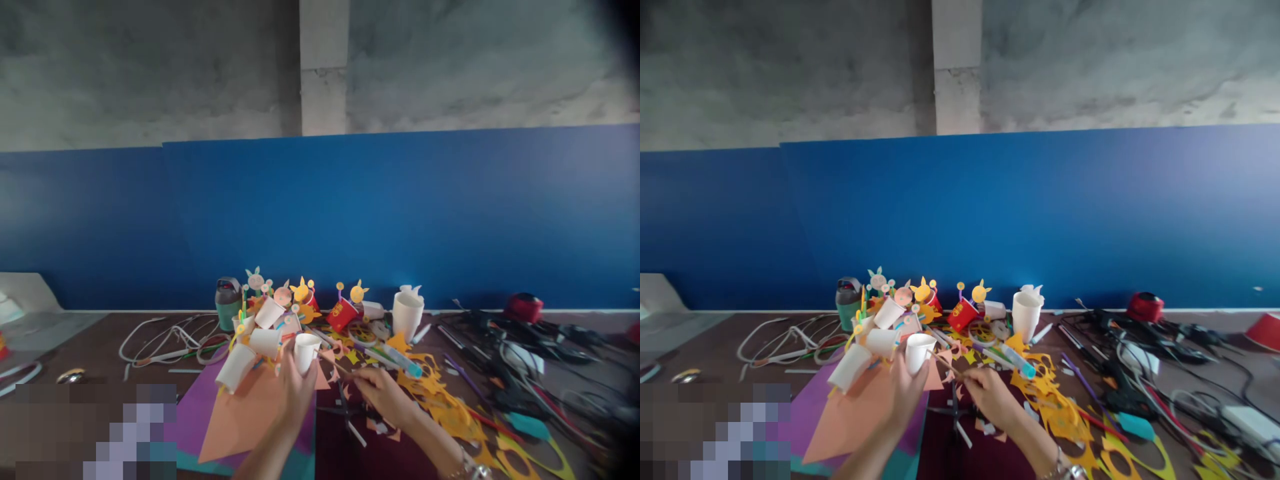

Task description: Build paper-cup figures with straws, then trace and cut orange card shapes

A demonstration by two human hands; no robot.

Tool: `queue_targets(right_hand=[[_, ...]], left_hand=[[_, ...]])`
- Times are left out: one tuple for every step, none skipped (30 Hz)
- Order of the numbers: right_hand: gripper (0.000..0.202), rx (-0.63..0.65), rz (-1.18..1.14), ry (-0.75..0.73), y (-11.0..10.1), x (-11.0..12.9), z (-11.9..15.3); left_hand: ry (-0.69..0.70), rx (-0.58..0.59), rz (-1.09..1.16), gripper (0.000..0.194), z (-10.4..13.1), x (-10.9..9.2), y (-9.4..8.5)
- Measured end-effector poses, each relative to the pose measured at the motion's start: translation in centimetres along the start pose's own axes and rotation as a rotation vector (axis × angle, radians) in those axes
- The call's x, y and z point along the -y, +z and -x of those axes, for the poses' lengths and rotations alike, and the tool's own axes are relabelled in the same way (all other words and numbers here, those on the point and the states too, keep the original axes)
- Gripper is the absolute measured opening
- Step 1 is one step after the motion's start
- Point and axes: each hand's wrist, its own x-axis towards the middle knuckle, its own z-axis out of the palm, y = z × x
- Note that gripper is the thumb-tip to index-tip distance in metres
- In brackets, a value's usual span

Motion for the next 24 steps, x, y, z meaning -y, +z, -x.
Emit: queue_targets(right_hand=[[0.034, -0.004, -0.013, 0.003, 0.0, 0.0, 0.0], [0.035, -0.021, -0.007, -0.009, 0.0, 0.1, 0.1], [0.036, -0.043, 0.016, -0.034, -0.1, 0.2, 0.2], [0.036, -0.064, 0.051, -0.063, -0.2, 0.4, 0.3], [0.036, -0.081, 0.092, -0.089, -0.3, 0.6, 0.4], [0.037, -0.09, 0.134, -0.107, -0.4, 0.8, 0.5], [0.038, -0.096, 0.172, -0.118, -0.5, 1.0, 0.6], [0.038, -0.102, 0.21, -0.125, -0.7, 1.1, 0.7], [0.039, -0.11, 0.248, -0.129, -0.8, 1.2, 0.8], [0.039, -0.116, 0.289, -0.131, -0.8, 1.2, 0.9], [0.039, -0.12, 0.329, -0.131, -0.9, 1.3, 1.0], [0.038, -0.123, 0.367, -0.127, -1.0, 1.4, 1.0], [0.038, -0.124, 0.397, -0.123, -1.0, 1.4, 1.1], [0.038, -0.126, 0.42, -0.12, -1.0, 1.5, 1.1], [0.039, -0.128, 0.432, -0.119, -1.0, 1.6, 1.2], [0.04, -0.127, 0.436, -0.123, -1.0, 1.6, 1.2], [0.04, -0.124, 0.435, -0.129, -1.0, 1.7, 1.2], [0.041, -0.122, 0.432, -0.135, -1.0, 1.7, 1.2], [0.041, -0.123, 0.431, -0.139, -0.9, 1.6, 1.2], [0.041, -0.126, 0.43, -0.141, -0.9, 1.6, 1.2], [0.04, -0.13, 0.429, -0.142, -0.8, 1.5, 1.1], [0.04, -0.137, 0.429, -0.141, -0.7, 1.4, 1.1], [0.041, -0.142, 0.43, -0.141, -0.6, 1.3, 1.1], [0.041, -0.144, 0.432, -0.142, -0.6, 1.3, 1.1]], left_hand=[[0.001, 0.013, 0.011, 0.054, 0.0, -0.1, 0.0], [0.008, 0.029, 0.017, 0.059, 0.1, -0.2, 0.0], [0.026, 0.049, 0.012, 0.062, 0.1, -0.3, -0.1], [0.05, 0.058, -0.002, 0.064, 0.2, -0.4, -0.1], [0.077, 0.067, -0.02, 0.064, 0.3, -0.5, -0.2], [0.104, 0.08, -0.038, 0.062, 0.3, -0.6, -0.2], [0.126, 0.092, -0.05, 0.06, 0.4, -0.6, -0.2], [0.14, 0.103, -0.051, 0.056, 0.4, -0.6, -0.3], [0.145, 0.117, -0.043, 0.051, 0.3, -0.6, -0.3], [0.142, 0.128, -0.032, 0.044, 0.3, -0.6, -0.4], [0.133, 0.143, -0.023, 0.036, 0.2, -0.6, -0.4], [0.123, 0.153, -0.018, 0.026, 0.0, -0.6, -0.5], [0.114, 0.161, -0.017, 0.019, -0.1, -0.6, -0.5], [0.107, 0.169, -0.017, 0.016, -0.2, -0.6, -0.6], [0.104, 0.174, -0.016, 0.017, -0.3, -0.6, -0.7], [0.104, 0.18, -0.013, 0.02, -0.3, -0.6, -0.7], [0.103, 0.184, -0.009, 0.022, -0.4, -0.6, -0.7], [0.101, 0.187, -0.005, 0.024, -0.4, -0.5, -0.7], [0.099, 0.189, -0.003, 0.026, -0.4, -0.5, -0.7], [0.096, 0.189, -0.003, 0.028, -0.4, -0.6, -0.7], [0.094, 0.184, -0.005, 0.03, -0.4, -0.6, -0.6], [0.092, 0.178, -0.007, 0.031, -0.3, -0.6, -0.6], [0.093, 0.173, -0.01, 0.032, -0.3, -0.6, -0.6], [0.095, 0.168, -0.013, 0.032, -0.3, -0.6, -0.6]])
